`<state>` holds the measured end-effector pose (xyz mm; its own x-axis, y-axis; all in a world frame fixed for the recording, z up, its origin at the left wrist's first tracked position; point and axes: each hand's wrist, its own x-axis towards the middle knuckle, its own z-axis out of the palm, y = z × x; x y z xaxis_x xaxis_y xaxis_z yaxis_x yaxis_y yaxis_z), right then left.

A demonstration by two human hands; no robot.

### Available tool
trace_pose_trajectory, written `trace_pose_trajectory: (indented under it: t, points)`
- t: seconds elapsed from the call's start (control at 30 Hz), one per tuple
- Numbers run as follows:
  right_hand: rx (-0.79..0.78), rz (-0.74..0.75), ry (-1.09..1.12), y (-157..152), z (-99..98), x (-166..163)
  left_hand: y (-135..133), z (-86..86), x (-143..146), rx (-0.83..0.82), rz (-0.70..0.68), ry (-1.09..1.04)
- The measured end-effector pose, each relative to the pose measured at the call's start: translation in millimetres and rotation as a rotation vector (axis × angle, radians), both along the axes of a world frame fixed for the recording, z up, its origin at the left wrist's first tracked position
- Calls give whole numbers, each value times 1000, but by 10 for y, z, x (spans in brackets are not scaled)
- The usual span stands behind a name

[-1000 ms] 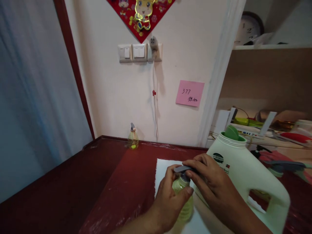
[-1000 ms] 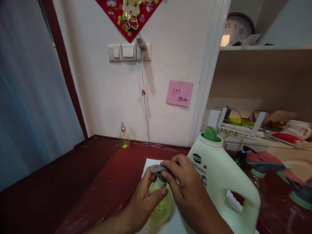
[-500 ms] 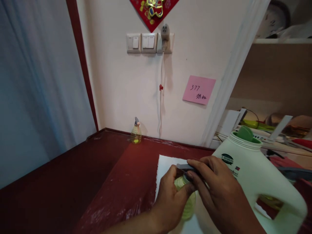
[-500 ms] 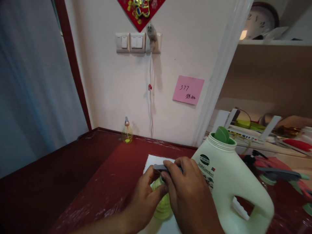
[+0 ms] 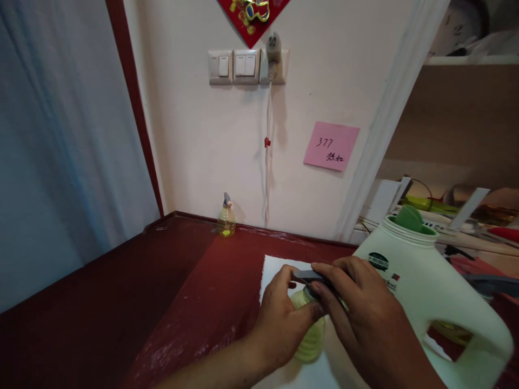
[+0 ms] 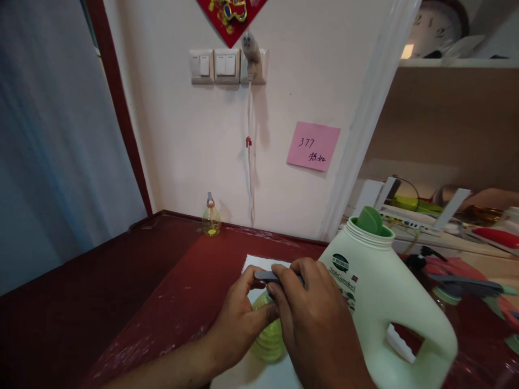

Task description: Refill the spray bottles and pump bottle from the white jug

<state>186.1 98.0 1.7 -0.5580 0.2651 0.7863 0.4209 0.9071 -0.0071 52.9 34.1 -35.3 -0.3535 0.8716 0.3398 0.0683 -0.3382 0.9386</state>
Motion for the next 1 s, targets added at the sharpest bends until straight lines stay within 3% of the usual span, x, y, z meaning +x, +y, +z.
trace_pose_trajectory:
  t: [0.3, 0.5, 0.63, 0.87, 1.0]
  points:
    - [10, 3, 6, 18, 11, 20, -52, -19, -104, 50, -140, 234]
    - [-9, -4, 18, 5, 1, 10, -4, -12, -59, -29, -69, 87]
    - [-14, 4, 12, 14, -4, 18, 20, -4, -72, -35, -24, 124]
    - [6, 7, 7, 38, -2, 20, -23, -79, -164, 13, -176, 280]
    - [-11, 4, 12, 21, -7, 20, -18, -58, -148, 8, -189, 200]
